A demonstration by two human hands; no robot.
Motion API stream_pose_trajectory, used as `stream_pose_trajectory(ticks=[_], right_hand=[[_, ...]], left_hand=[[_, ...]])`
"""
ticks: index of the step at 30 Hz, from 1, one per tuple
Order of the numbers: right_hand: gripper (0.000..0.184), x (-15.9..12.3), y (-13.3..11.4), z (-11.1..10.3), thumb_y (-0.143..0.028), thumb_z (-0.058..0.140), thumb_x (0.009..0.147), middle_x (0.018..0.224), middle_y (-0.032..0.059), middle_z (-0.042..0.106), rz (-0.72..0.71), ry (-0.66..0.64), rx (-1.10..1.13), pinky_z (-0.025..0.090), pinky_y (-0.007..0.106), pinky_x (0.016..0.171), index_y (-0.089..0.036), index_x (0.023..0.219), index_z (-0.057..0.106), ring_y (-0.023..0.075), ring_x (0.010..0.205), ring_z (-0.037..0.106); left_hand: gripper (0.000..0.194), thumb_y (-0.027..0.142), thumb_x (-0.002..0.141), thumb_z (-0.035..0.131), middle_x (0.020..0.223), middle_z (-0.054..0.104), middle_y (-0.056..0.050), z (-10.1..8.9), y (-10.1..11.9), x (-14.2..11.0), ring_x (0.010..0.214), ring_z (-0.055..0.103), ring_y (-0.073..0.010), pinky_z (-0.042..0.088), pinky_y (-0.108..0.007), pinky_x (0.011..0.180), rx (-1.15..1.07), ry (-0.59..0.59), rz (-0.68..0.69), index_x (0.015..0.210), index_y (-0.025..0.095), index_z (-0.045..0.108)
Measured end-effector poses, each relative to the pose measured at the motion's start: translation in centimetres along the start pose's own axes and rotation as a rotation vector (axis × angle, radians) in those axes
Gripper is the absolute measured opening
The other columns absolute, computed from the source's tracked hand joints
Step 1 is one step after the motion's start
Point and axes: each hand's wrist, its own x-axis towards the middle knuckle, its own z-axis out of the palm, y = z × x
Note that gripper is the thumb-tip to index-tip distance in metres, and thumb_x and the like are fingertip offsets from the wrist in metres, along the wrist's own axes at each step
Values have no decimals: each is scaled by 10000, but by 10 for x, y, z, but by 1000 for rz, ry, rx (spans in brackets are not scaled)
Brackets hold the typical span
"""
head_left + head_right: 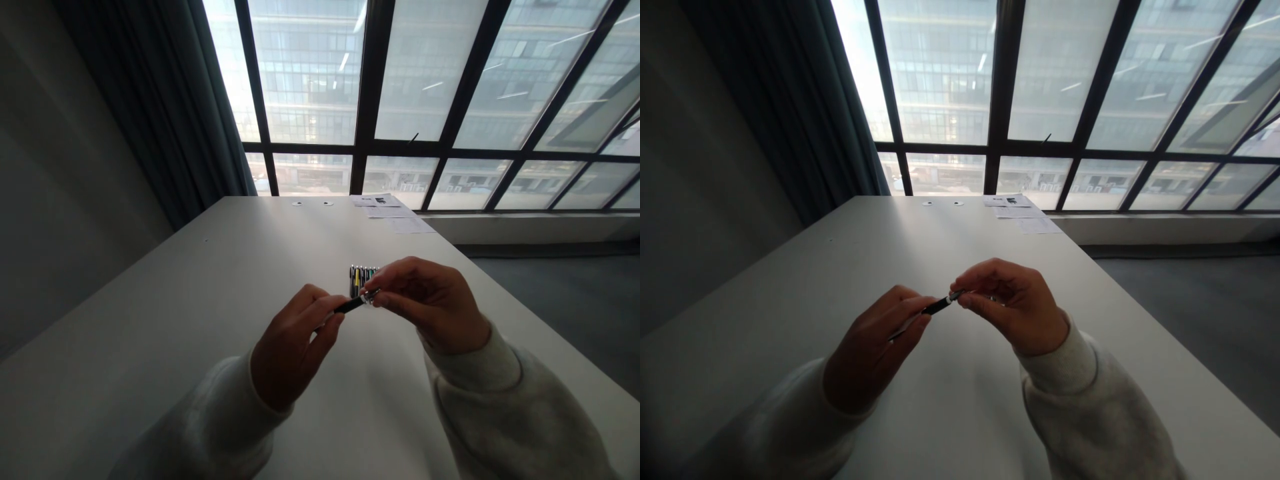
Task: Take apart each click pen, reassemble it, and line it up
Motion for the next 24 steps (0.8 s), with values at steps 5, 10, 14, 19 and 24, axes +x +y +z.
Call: stream_pose_trajectory(ticks=[5, 10, 14, 19, 24], right_hand=[[208, 0, 0, 1, -90, 759, 752, 889, 60, 738, 5, 2, 14, 595, 317, 774, -176, 932, 703, 182, 835, 703], [199, 1, 1, 1, -112, 759, 757, 892, 61, 730, 15, -23, -19, 589, 318, 771, -171, 938, 701, 174, 826, 693], [170, 2, 0, 0, -154, 748, 774, 872, 59, 718, -3, -43, -123, 580, 316, 739, -167, 938, 704, 174, 806, 680], [128, 4, -2, -3, -212, 710, 815, 840, 59, 710, -81, -98, -353, 550, 306, 692, -162, 933, 697, 172, 759, 658], [87, 5, -5, -4, -237, 697, 833, 730, 30, 669, -171, -165, -623, 471, 241, 591, -154, 853, 681, 122, 630, 583]], left_hand=[[198, 90, 902, 509, 895, 583, -53, 0, 1, 1, 777, 559, -118, 460, -239, 711, -13, 16, 29, 1057, 117, 630], [184, 86, 900, 516, 888, 598, -50, 0, 3, 3, 787, 574, -111, 465, -223, 729, -8, 18, 29, 1035, 118, 636], [181, 81, 894, 525, 887, 620, -54, 0, 2, 3, 783, 587, -110, 473, -213, 720, -13, 14, 42, 1029, 114, 641], [202, 79, 892, 525, 884, 636, -65, 0, -3, 2, 772, 593, -117, 482, -222, 704, 8, -22, 60, 1048, 105, 651], [215, 89, 902, 523, 903, 649, -77, -3, -5, 2, 772, 596, -124, 496, -237, 699, 71, -56, 64, 1072, 99, 655]])
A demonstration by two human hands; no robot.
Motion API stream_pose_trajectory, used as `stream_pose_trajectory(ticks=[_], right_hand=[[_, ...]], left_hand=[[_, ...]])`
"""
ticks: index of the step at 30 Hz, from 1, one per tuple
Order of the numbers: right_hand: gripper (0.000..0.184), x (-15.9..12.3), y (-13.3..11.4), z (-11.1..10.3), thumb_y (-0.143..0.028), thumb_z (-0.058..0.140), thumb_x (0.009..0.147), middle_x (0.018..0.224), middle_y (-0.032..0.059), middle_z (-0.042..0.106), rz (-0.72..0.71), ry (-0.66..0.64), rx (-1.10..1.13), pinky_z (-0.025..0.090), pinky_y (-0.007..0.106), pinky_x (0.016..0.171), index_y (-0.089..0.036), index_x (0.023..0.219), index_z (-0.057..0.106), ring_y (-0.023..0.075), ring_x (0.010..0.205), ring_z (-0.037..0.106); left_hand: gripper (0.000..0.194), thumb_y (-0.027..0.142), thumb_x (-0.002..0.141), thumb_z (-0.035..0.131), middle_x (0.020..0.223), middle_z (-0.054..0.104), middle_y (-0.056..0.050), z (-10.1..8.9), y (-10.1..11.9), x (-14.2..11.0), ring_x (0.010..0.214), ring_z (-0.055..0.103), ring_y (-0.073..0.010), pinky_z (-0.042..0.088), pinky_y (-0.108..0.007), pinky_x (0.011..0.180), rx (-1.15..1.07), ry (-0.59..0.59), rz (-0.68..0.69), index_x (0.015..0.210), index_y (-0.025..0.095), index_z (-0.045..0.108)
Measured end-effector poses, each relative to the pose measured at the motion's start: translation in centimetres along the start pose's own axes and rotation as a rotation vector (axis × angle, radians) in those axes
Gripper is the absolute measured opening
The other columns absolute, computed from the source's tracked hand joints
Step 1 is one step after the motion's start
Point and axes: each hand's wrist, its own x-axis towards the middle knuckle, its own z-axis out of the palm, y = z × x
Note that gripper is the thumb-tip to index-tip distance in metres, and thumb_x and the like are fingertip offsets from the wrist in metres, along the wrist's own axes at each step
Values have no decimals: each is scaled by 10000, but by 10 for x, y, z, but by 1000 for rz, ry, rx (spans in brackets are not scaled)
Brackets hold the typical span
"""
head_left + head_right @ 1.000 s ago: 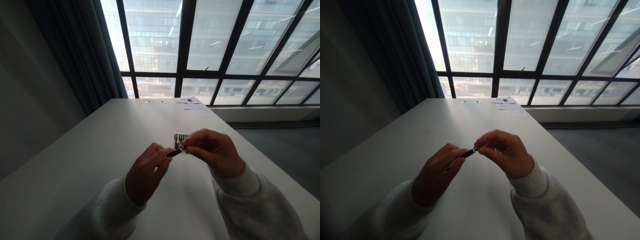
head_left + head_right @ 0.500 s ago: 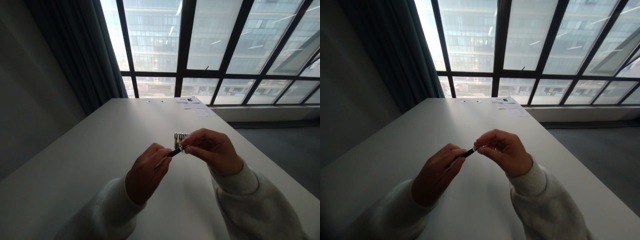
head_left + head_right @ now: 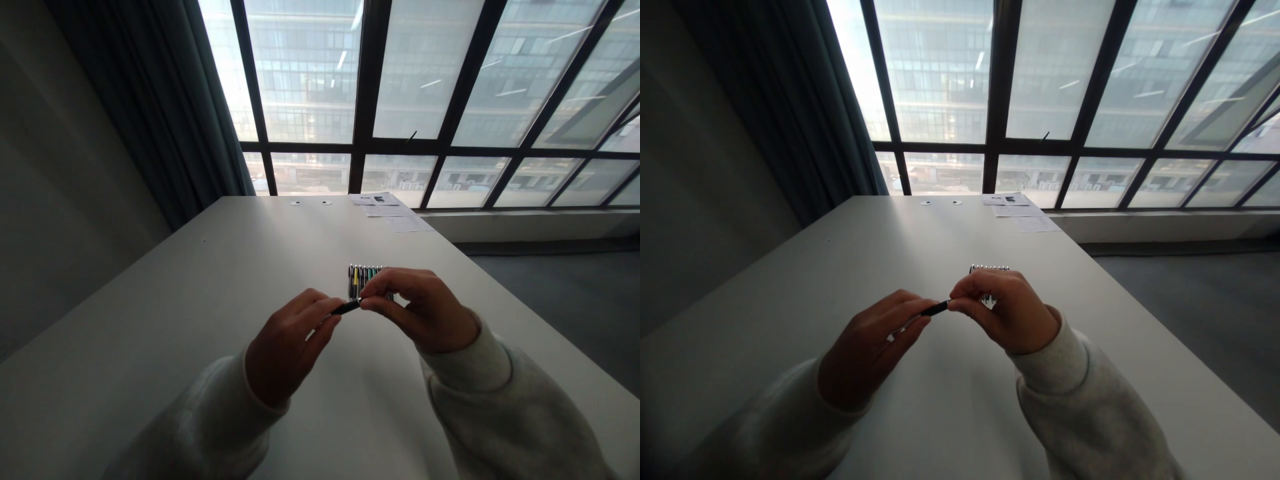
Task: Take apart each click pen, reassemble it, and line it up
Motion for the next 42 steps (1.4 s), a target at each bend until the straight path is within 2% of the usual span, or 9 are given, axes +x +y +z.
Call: stream_pose_trajectory(ticks=[5, 8, 14, 17, 22, 28, 35, 40, 42], right_hand=[[312, 1, -1, 9, -304, 574, 922, 569, 4, 574, -12, -5, -217, 380, 230, 525, -153, 651, 606, 94, 504, 491], [435, 1, -1, 11, -321, 457, 976, 520, 3, 536, -3, -34, -208, 369, 238, 520, -162, 583, 553, 97, 477, 477], [188, -1, -1, 3, -339, 632, 871, 770, 50, 647, 16, -70, -17, 456, 242, 554, -154, 900, 619, 129, 614, 561], [179, -1, -2, 4, -327, 638, 866, 685, 26, 616, 12, -57, -51, 439, 239, 528, -157, 819, 610, 119, 563, 527], [424, 0, -5, 8, -336, 437, 978, 520, 5, 554, 46, -109, -36, 395, 246, 509, -163, 619, 580, 104, 478, 491], [185, 0, -5, 5, -346, 632, 865, 702, 30, 620, 26, -49, -36, 417, 246, 521, -161, 861, 621, 125, 567, 524], [414, 1, -5, 12, -314, 416, 986, 526, -2, 538, 46, -90, -61, 383, 247, 540, -168, 627, 562, 105, 492, 489], [233, 0, -5, 9, -360, 547, 921, 633, 2, 563, 29, -59, -55, 380, 240, 527, -168, 795, 584, 111, 537, 480], [234, 0, -6, 10, -335, 537, 923, 598, -15, 511, 10, -57, -92, 347, 241, 509, -176, 752, 549, 106, 514, 433]], left_hand=[[206, 90, 895, 538, 901, 653, -86, 0, 3, 2, 785, 595, -140, 512, -259, 694, 70, 7, 39, 1066, 80, 653], [205, 96, 887, 555, 898, 654, -85, 1, 3, 2, 787, 594, -152, 513, -275, 684, 106, 9, 47, 1064, 92, 659], [201, 115, 891, 557, 902, 663, -78, -1, 2, 1, 802, 609, -154, 523, -279, 698, 119, 50, 50, 1065, 112, 657], [193, 133, 889, 566, 890, 668, -70, -4, 4, 2, 791, 613, -153, 527, -277, 689, 140, 76, 56, 1059, 131, 659], [167, 134, 856, 614, 866, 674, -59, -5, 4, 4, 772, 606, -160, 522, -290, 679, 181, 98, 82, 1010, 161, 674], [177, 124, 843, 631, 859, 681, -59, -7, 2, 3, 761, 608, -160, 518, -287, 666, 210, 120, 91, 1011, 157, 675], [144, 128, 822, 662, 836, 690, -49, -10, 5, 5, 751, 610, -160, 518, -293, 669, 239, 162, 97, 956, 176, 686], [144, 146, 834, 654, 839, 698, -50, -11, 4, 6, 749, 621, -158, 526, -287, 660, 248, 177, 92, 970, 182, 685], [130, 152, 834, 655, 828, 698, -47, -11, 4, 6, 744, 619, -158, 525, -287, 655, 257, 185, 97, 957, 182, 688]])
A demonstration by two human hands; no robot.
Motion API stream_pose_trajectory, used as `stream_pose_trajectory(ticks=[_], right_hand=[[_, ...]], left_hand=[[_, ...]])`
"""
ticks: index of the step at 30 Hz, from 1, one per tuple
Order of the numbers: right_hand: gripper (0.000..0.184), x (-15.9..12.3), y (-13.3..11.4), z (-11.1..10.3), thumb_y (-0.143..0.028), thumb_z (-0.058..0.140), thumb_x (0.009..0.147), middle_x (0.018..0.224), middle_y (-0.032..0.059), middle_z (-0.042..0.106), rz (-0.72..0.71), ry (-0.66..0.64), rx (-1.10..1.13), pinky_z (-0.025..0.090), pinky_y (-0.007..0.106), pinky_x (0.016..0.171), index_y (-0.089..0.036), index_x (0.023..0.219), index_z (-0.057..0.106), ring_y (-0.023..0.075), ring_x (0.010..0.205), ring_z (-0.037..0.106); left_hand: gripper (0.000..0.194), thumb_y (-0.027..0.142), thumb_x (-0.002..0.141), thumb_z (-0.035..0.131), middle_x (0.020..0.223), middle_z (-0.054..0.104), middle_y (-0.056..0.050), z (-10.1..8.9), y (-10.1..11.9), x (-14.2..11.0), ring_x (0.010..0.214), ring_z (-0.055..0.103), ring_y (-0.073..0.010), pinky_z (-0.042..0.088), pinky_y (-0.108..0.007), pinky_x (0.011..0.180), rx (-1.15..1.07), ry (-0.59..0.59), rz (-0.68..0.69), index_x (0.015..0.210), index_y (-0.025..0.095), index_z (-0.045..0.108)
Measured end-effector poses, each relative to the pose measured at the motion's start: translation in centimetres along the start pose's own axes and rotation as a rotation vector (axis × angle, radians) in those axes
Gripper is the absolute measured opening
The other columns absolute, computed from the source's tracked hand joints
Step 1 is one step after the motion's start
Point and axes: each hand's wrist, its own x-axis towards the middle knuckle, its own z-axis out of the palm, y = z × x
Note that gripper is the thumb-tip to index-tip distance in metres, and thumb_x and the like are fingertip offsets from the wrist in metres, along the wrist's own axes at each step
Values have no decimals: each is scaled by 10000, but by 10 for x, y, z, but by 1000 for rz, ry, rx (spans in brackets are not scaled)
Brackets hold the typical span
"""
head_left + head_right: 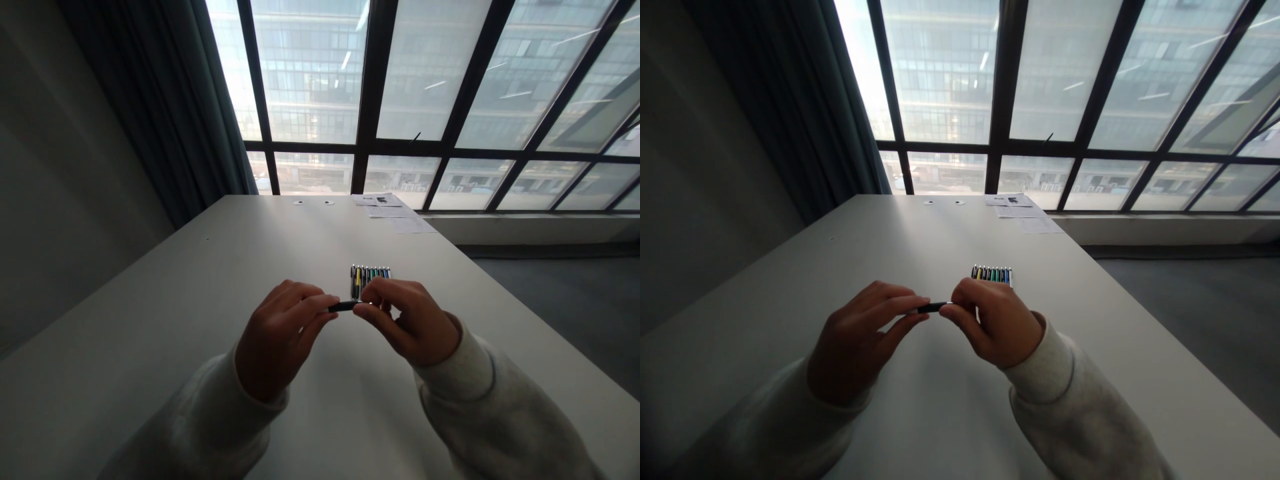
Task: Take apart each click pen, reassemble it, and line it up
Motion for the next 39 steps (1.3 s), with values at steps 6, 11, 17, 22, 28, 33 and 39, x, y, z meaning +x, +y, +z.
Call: stream_pose_trajectory(ticks=[6, 11, 17, 22, 28, 33, 39], right_hand=[[389, 1, -5, 6, -322, 422, 977, 518, -33, 432, 52, -62, -3, 303, 252, 504, -183, 619, 485, 93, 460, 386], [380, 0, -1, 1, -333, 418, 983, 522, -28, 475, 90, 29, 110, 348, 240, 503, -181, 650, 518, 95, 474, 435], [366, -5, 5, -6, -360, 479, 968, 527, -19, 526, 173, 163, 324, 375, 230, 455, -172, 667, 571, 89, 460, 467], [231, -4, 4, -4, -362, 612, 893, 655, 27, 642, 224, 254, 532, 415, 220, 390, -164, 776, 628, 119, 510, 563], [189, 2, 2, -5, -372, 626, 878, 648, 1, 623, 278, 536, 815, 373, 168, 298, -196, 820, 587, 119, 485, 586], [131, 2, -7, 4, -308, 676, 844, 709, -6, 623, 266, 526, 873, 405, 168, 318, -198, 874, 612, 88, 459, 551], [136, -3, -27, 17, -214, 701, 818, 738, 10, 618, 218, 257, 776, 494, 229, 478, -186, 938, 644, 104, 555, 558]], left_hand=[[115, 161, 825, 673, 795, 703, -32, 0, 1, 1, 708, 607, -153, 502, -291, 641, 50, 32, 43, 934, 192, 693], [186, 229, 784, 732, 928, 710, -38, -6, -6, 0, 910, 624, -220, 499, -401, 826, 125, 185, -65, 964, 233, 685], [253, 210, 800, 714, 980, 696, -20, -15, -9, 0, 887, 667, -177, 574, -328, 809, -153, 340, -370, 1046, 207, 655], [155, 170, 825, 679, 939, 725, -21, -18, 1, 3, 794, 693, -148, 611, -279, 740, -355, 430, -447, 979, 183, 678], [253, 86, 829, 652, 1019, 723, -20, -17, 2, -2, 906, 691, -156, 589, -276, 820, -302, 134, -186, 1028, 234, 703], [192, 89, 846, 624, 993, 688, -61, -3, 12, -10, 825, 673, -130, 570, -222, 702, -280, -66, 104, 981, 206, 693], [172, 144, 802, 678, 792, 692, -26, 2, 20, -5, 659, 627, -127, 534, -253, 607, -98, -147, 295, 961, 205, 659]])
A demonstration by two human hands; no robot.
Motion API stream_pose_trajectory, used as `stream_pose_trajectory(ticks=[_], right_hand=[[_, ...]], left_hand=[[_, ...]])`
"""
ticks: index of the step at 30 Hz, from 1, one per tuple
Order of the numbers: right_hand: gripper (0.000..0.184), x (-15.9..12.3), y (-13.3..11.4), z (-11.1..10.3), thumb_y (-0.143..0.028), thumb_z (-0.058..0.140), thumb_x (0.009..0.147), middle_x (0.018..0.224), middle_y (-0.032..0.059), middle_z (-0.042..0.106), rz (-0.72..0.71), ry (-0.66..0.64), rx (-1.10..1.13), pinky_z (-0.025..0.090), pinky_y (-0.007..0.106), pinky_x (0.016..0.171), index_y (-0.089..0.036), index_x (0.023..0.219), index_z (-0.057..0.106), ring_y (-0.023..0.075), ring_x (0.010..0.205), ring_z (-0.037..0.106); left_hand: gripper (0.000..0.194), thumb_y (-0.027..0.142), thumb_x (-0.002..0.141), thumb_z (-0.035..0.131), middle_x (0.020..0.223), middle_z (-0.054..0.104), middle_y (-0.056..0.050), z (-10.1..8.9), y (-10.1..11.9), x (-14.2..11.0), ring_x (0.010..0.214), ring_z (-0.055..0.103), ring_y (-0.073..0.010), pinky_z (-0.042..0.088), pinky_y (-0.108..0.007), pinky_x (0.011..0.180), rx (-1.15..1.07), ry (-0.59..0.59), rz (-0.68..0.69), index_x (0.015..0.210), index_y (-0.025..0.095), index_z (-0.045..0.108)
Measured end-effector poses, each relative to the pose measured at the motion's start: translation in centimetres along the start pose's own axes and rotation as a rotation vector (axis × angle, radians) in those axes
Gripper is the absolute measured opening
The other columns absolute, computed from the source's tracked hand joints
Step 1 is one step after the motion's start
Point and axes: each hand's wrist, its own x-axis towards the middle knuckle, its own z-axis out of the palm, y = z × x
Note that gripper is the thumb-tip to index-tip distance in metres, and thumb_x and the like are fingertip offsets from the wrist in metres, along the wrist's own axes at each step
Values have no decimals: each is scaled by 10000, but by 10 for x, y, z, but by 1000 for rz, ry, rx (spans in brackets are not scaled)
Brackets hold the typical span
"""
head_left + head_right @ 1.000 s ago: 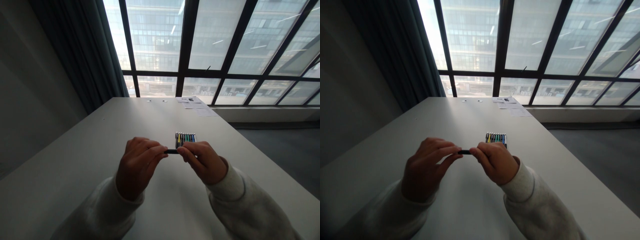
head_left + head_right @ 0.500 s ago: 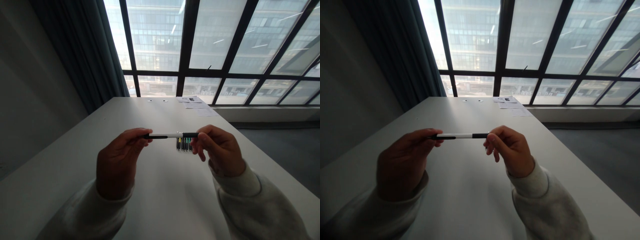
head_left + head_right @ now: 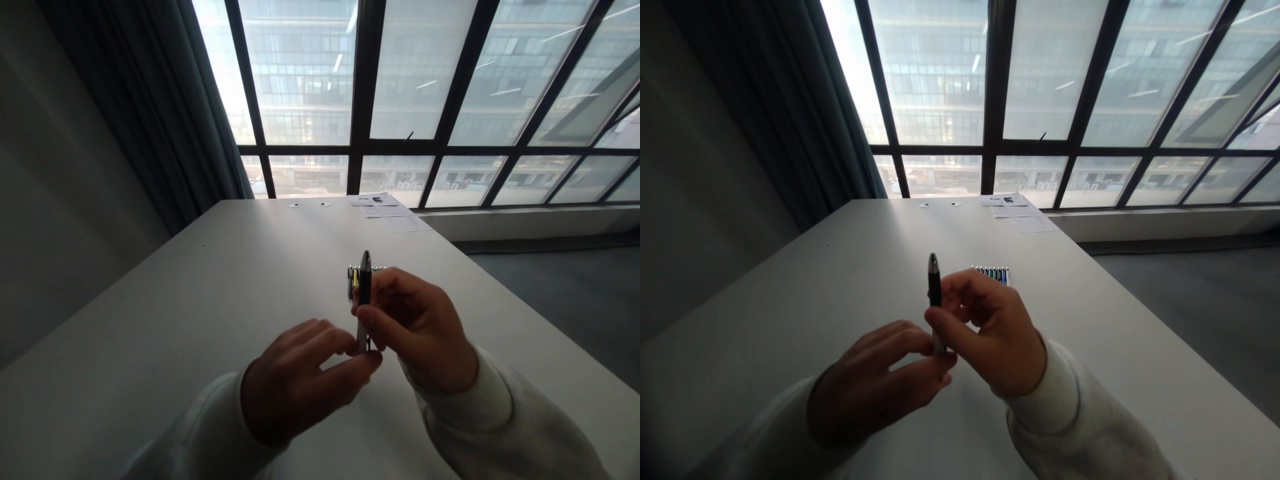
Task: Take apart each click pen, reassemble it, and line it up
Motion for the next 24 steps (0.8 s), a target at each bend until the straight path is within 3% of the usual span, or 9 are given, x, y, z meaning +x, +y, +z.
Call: stream_pose_trajectory(ticks=[4, 14, 18, 21, 24], right_hand=[[141, -3, -4, 2, -178, 699, 811, 773, 23, 626, -4, -81, -94, 508, 264, 588, -181, 934, 630, 124, 640, 579], [139, -5, -1, 0, -190, 678, 839, 803, 29, 643, -11, -105, -69, 515, 241, 588, -176, 974, 642, 113, 651, 594], [336, 0, 3, -2, -202, 684, 834, 943, 38, 633, -71, 43, -45, 513, 229, 524, -221, 1155, 587, 99, 636, 573], [398, 5, 12, -7, -249, 670, 845, 1035, 47, 601, -104, 173, -120, 519, 235, 517, -251, 1222, 540, 109, 680, 575], [330, 8, 29, -11, -256, 628, 873, 1071, 69, 586, -147, 150, -347, 527, 254, 566, -227, 1197, 570, 125, 737, 579]], left_hand=[[132, 106, 811, 649, 753, 691, -33, -5, -2, 1, 653, 621, -128, 530, -248, 601, 12, -52, 43, 925, 171, 639], [198, 79, 812, 632, 738, 673, -33, -5, -3, -3, 667, 632, -126, 544, -231, 637, -53, -80, 86, 991, 162, 625], [276, 218, 800, 703, 713, 652, -33, -7, -5, -3, 623, 604, -129, 534, -245, 618, -169, -16, 91, 1051, 141, 617], [390, 349, 815, 694, 778, 671, -48, -7, -10, -7, 652, 612, -133, 525, -241, 607, -388, 114, -43, 1140, 156, 599], [312, 370, 921, 540, 843, 694, -64, -4, -15, -12, 729, 651, -155, 534, -272, 663, -615, 310, -353, 1159, 179, 610]])
